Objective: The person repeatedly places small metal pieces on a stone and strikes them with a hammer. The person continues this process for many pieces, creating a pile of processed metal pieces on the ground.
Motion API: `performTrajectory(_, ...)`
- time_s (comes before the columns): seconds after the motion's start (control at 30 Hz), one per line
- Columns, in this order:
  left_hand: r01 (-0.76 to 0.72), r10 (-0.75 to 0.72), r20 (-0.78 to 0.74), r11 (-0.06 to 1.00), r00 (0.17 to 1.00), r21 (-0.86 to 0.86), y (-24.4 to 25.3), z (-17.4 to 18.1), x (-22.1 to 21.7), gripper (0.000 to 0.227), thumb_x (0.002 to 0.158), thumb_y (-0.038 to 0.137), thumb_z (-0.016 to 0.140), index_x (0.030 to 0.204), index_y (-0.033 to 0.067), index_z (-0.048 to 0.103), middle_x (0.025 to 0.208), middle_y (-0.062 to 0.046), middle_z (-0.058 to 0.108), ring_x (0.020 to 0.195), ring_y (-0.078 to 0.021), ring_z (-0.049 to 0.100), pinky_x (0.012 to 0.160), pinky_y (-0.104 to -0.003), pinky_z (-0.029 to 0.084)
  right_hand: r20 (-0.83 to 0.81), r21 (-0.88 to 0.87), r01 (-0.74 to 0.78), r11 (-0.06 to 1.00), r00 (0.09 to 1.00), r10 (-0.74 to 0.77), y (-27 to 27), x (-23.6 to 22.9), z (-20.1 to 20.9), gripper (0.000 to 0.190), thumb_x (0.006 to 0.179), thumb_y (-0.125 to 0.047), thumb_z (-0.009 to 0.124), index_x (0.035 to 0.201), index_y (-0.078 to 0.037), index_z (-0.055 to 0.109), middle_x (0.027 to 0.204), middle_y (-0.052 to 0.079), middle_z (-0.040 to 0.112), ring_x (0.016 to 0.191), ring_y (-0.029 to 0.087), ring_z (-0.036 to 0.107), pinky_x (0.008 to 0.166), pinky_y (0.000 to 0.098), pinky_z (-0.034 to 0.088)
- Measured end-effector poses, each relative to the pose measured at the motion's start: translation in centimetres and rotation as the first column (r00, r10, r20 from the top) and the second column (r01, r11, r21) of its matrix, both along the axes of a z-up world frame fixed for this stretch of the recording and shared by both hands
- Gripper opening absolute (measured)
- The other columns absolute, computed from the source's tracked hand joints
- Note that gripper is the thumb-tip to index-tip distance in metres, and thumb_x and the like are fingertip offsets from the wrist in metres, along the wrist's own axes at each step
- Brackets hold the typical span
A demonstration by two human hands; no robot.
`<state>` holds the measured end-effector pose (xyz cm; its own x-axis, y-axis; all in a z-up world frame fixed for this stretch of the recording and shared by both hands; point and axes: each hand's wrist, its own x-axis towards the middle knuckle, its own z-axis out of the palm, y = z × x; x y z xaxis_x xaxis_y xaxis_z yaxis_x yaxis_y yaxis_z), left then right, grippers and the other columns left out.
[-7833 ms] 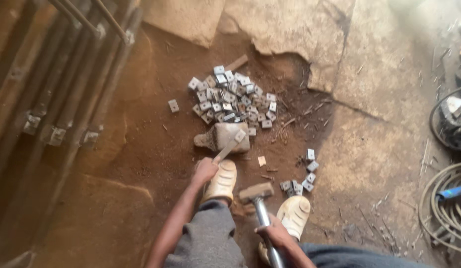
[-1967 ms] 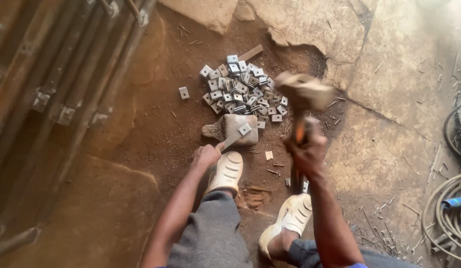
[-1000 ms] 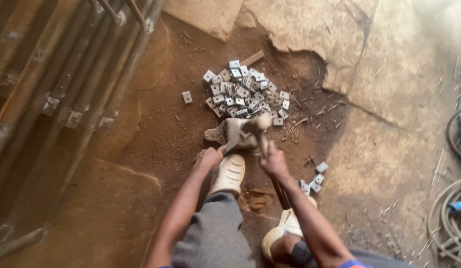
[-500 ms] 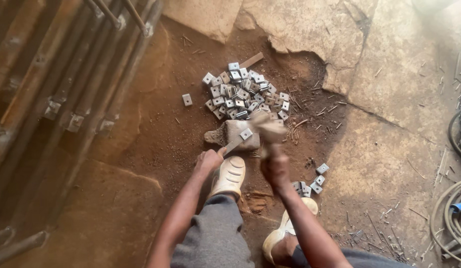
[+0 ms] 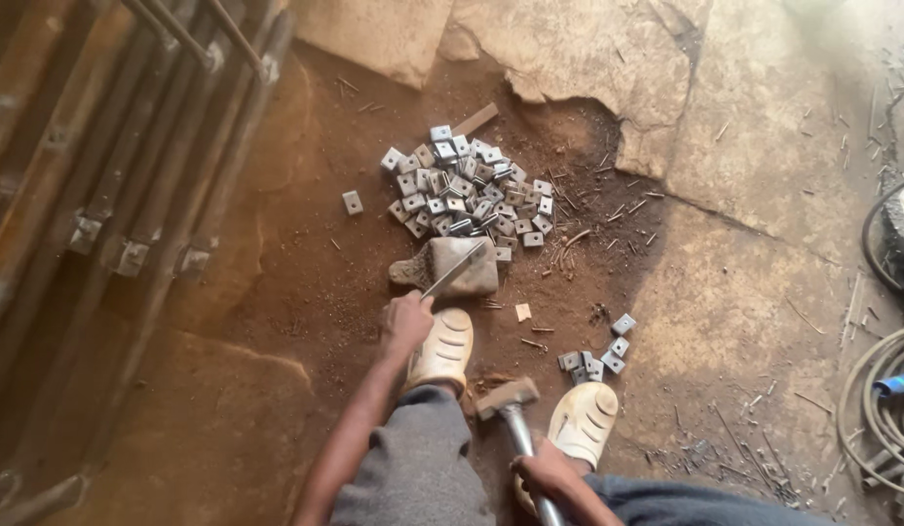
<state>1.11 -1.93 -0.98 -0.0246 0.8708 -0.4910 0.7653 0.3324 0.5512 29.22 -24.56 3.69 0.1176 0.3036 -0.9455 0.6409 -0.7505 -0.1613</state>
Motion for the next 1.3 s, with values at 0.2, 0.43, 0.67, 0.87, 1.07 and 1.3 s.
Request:
performTrajectory(0.2,0.176,-0.069,-0.302,0.921,0.951,0.346,3.1,0.5,3.0,0.019,0.101,0.015,0.047,0.106,0.0055,0.062,0.091,-0.017,0.072,0.079,-0.0324,0.074,0.065,-0.045,0.060,0.302,0.061,-0.454,0.889,0.857,0.417,0.3,-0.1,0.0,0.069,0.085,-0.044,0.078,0.133,-0.005,0.046,0.125,0.021,0.061,0.116,0.039,0.064,0.098,0.0507,0.053)
performTrajectory(0.43,0.158,-0.147,-0.132,0.984,0.980,0.078,2.0,-0.7,2.1,0.022,0.106,0.018,0.044,0.110,0.0042,0.060,0.088,-0.019,0.072,0.078,-0.0346,0.073,0.066,-0.049,0.058,0.318,0.228,-0.394,0.890,0.894,0.314,3.3,-1.5,2.3,0.071,0.084,-0.048,0.074,0.139,-0.012,0.048,0.124,0.020,0.061,0.111,0.037,0.066,0.095,0.0482,0.055)
performTrajectory(0.67,-0.152,0.142,0.148,0.987,0.979,0.059,-4.0,-0.1,-1.1,0.029,0.101,0.030,0.052,0.108,0.0039,0.064,0.085,-0.026,0.071,0.079,-0.0414,0.072,0.068,-0.054,0.054,0.421,0.374,-0.111,0.921,0.905,-0.062,8.3,5.4,-3.2,0.065,0.079,-0.047,0.073,0.128,-0.007,0.060,0.121,0.024,0.067,0.114,0.042,0.064,0.095,0.0541,0.053)
performTrajectory(0.87,-0.163,0.115,0.194,0.953,0.974,0.254,-7.0,0.2,-4.6,0.032,0.091,0.015,0.052,0.114,0.0042,0.072,0.077,-0.023,0.071,0.066,-0.0380,0.070,0.061,-0.049,0.053,0.576,0.656,0.013,0.755,0.638,-0.511,14.1,16.0,-9.3,0.048,0.084,-0.037,0.069,0.124,-0.011,0.062,0.123,0.021,0.066,0.115,0.045,0.061,0.093,0.0572,0.050)
performTrajectory(1.07,-0.222,0.183,0.200,0.956,0.963,0.193,-7.3,0.3,-5.5,0.031,0.091,0.014,0.050,0.111,0.0066,0.073,0.073,-0.016,0.072,0.065,-0.0307,0.071,0.063,-0.047,0.055,0.508,0.626,0.265,0.734,0.575,-0.641,18.2,19.6,-11.1,0.040,0.079,-0.034,0.083,0.107,-0.010,0.070,0.111,0.013,0.073,0.104,0.029,0.067,0.093,0.0477,0.054)
performTrajectory(1.3,-0.189,0.148,0.202,0.961,0.968,0.204,-7.0,0.4,-5.1,0.034,0.088,0.017,0.052,0.115,0.0089,0.072,0.076,-0.019,0.073,0.069,-0.0361,0.073,0.066,-0.049,0.056,0.089,0.876,0.214,0.432,0.809,-0.581,18.8,11.6,-7.4,0.025,0.088,-0.024,0.078,0.094,-0.008,0.061,0.082,0.006,0.070,0.065,0.018,0.066,0.053,0.0335,0.055)
